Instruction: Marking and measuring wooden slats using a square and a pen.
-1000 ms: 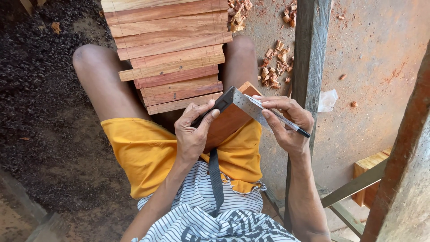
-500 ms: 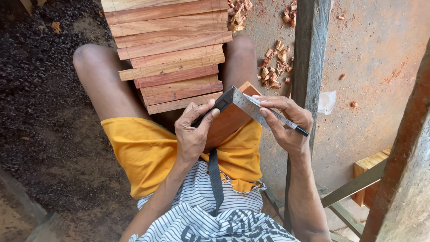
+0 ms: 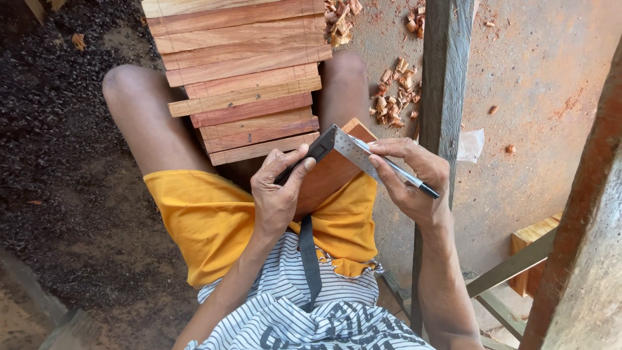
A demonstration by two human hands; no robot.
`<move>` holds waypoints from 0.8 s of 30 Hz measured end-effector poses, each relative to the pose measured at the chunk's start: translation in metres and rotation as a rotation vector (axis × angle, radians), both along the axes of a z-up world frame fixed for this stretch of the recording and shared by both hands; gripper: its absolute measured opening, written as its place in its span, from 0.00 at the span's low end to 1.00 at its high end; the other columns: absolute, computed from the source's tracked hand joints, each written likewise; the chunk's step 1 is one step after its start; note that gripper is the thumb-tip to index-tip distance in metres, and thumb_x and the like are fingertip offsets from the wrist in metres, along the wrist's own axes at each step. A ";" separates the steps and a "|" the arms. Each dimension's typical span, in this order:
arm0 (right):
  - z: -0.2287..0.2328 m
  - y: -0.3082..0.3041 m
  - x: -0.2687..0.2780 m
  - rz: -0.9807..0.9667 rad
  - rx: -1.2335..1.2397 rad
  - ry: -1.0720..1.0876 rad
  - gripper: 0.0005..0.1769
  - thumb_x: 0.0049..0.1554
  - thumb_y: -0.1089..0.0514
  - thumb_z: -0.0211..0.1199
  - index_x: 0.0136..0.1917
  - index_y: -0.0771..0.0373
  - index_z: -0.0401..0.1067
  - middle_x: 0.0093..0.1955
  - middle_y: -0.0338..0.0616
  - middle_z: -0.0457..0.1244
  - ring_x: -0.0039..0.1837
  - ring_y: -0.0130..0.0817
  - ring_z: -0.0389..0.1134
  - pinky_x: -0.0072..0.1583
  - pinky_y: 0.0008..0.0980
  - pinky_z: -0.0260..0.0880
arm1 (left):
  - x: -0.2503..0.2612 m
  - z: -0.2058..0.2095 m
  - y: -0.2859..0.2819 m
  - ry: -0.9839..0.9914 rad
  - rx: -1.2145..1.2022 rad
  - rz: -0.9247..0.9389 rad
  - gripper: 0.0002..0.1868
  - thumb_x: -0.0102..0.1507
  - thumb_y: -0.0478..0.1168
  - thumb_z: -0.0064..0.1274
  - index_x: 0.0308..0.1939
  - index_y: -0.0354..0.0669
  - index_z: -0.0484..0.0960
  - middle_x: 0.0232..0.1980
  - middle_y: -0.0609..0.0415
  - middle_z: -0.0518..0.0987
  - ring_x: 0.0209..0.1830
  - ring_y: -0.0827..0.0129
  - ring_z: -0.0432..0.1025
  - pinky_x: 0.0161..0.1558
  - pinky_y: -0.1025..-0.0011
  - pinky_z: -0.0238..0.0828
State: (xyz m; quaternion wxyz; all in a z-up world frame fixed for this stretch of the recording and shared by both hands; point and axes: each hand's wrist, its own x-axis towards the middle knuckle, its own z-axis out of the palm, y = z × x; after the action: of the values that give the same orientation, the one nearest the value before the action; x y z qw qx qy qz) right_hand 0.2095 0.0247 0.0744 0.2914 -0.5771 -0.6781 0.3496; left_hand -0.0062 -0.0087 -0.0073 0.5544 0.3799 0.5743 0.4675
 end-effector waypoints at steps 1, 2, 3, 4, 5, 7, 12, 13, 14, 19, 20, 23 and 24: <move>0.003 0.001 -0.001 0.002 0.003 -0.022 0.09 0.59 0.70 0.69 0.53 0.70 0.76 0.53 0.51 0.71 0.57 0.38 0.75 0.60 0.33 0.75 | 0.000 0.000 0.000 0.001 0.007 0.003 0.15 0.64 0.30 0.64 0.55 0.37 0.86 0.33 0.60 0.71 0.34 0.79 0.63 0.38 0.79 0.62; 0.005 0.002 -0.001 0.004 0.008 -0.045 0.09 0.58 0.70 0.69 0.53 0.69 0.76 0.52 0.50 0.71 0.56 0.37 0.75 0.59 0.32 0.75 | 0.001 0.000 0.000 0.001 0.015 0.007 0.15 0.64 0.30 0.64 0.55 0.37 0.86 0.33 0.60 0.71 0.34 0.79 0.63 0.38 0.79 0.62; 0.007 0.000 0.000 0.003 0.010 -0.047 0.09 0.58 0.70 0.69 0.53 0.69 0.76 0.52 0.50 0.71 0.56 0.37 0.75 0.59 0.32 0.75 | 0.001 -0.001 -0.001 -0.001 0.017 0.006 0.15 0.64 0.30 0.64 0.55 0.37 0.86 0.33 0.60 0.71 0.34 0.79 0.63 0.38 0.79 0.62; 0.009 -0.002 0.001 0.000 0.003 -0.071 0.09 0.58 0.70 0.69 0.53 0.69 0.77 0.51 0.49 0.71 0.55 0.37 0.75 0.58 0.32 0.75 | 0.001 -0.002 -0.001 0.000 0.014 0.007 0.15 0.63 0.30 0.64 0.55 0.37 0.86 0.33 0.60 0.71 0.34 0.79 0.62 0.38 0.79 0.62; 0.011 -0.004 0.002 -0.002 -0.004 -0.096 0.09 0.58 0.70 0.70 0.52 0.68 0.77 0.51 0.49 0.72 0.54 0.36 0.75 0.58 0.32 0.75 | 0.001 -0.003 -0.001 0.002 0.012 0.009 0.15 0.63 0.30 0.64 0.55 0.37 0.86 0.33 0.61 0.71 0.33 0.79 0.62 0.38 0.79 0.61; 0.007 -0.013 0.013 -0.004 -0.012 -0.109 0.09 0.58 0.69 0.70 0.52 0.67 0.77 0.51 0.48 0.72 0.54 0.35 0.75 0.57 0.31 0.75 | 0.001 -0.002 -0.001 -0.003 0.002 0.012 0.15 0.63 0.30 0.64 0.55 0.37 0.86 0.33 0.61 0.71 0.34 0.79 0.62 0.37 0.80 0.61; 0.012 -0.033 0.035 -0.058 -0.112 -0.192 0.08 0.57 0.66 0.70 0.51 0.66 0.79 0.47 0.47 0.72 0.48 0.33 0.75 0.50 0.29 0.75 | 0.001 0.000 -0.001 0.005 -0.014 0.004 0.15 0.63 0.31 0.64 0.55 0.37 0.86 0.33 0.61 0.69 0.33 0.80 0.61 0.37 0.80 0.61; 0.013 -0.037 0.041 -0.075 -0.167 -0.234 0.08 0.56 0.65 0.70 0.51 0.65 0.79 0.46 0.47 0.73 0.45 0.32 0.75 0.47 0.29 0.74 | 0.001 0.000 -0.001 0.005 -0.015 0.004 0.15 0.63 0.31 0.64 0.55 0.37 0.86 0.33 0.61 0.69 0.34 0.80 0.62 0.37 0.80 0.61; 0.014 -0.039 0.046 -0.092 -0.219 -0.275 0.08 0.56 0.64 0.69 0.51 0.64 0.79 0.45 0.47 0.73 0.42 0.32 0.75 0.44 0.29 0.73 | 0.001 -0.001 -0.001 0.006 -0.013 0.004 0.15 0.64 0.30 0.64 0.55 0.37 0.86 0.34 0.61 0.70 0.34 0.80 0.62 0.38 0.80 0.61; -0.008 -0.063 0.053 -0.141 0.070 -0.165 0.13 0.74 0.59 0.51 0.65 0.64 0.72 0.57 0.52 0.71 0.57 0.39 0.74 0.59 0.32 0.77 | 0.003 0.001 0.000 -0.023 0.008 0.018 0.15 0.64 0.30 0.63 0.55 0.35 0.85 0.36 0.60 0.73 0.36 0.79 0.65 0.42 0.81 0.64; -0.007 -0.062 0.043 -0.164 0.178 -0.223 0.16 0.78 0.56 0.45 0.69 0.66 0.70 0.60 0.56 0.69 0.60 0.44 0.73 0.64 0.35 0.75 | 0.003 0.001 0.002 -0.025 0.019 0.025 0.14 0.64 0.29 0.63 0.54 0.34 0.85 0.36 0.59 0.74 0.37 0.78 0.66 0.43 0.81 0.64; -0.006 -0.076 0.023 -0.220 0.328 -0.574 0.15 0.86 0.52 0.36 0.69 0.51 0.66 0.66 0.49 0.66 0.69 0.39 0.69 0.71 0.30 0.69 | 0.004 0.005 0.000 0.025 0.065 0.016 0.13 0.64 0.27 0.62 0.53 0.33 0.84 0.38 0.58 0.76 0.38 0.77 0.67 0.44 0.81 0.66; -0.004 -0.073 0.008 -0.237 0.343 -0.568 0.15 0.86 0.52 0.36 0.69 0.51 0.66 0.66 0.49 0.66 0.69 0.39 0.69 0.71 0.30 0.69 | 0.004 0.006 -0.004 0.031 0.084 0.006 0.13 0.64 0.27 0.62 0.53 0.33 0.84 0.38 0.58 0.76 0.38 0.77 0.67 0.44 0.81 0.66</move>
State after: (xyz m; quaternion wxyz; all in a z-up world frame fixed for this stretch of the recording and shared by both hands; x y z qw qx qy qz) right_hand 0.2178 -0.0481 0.0704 0.2223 -0.6686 -0.7093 0.0200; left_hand -0.0020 -0.0122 -0.0016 0.5277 0.4082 0.5637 0.4870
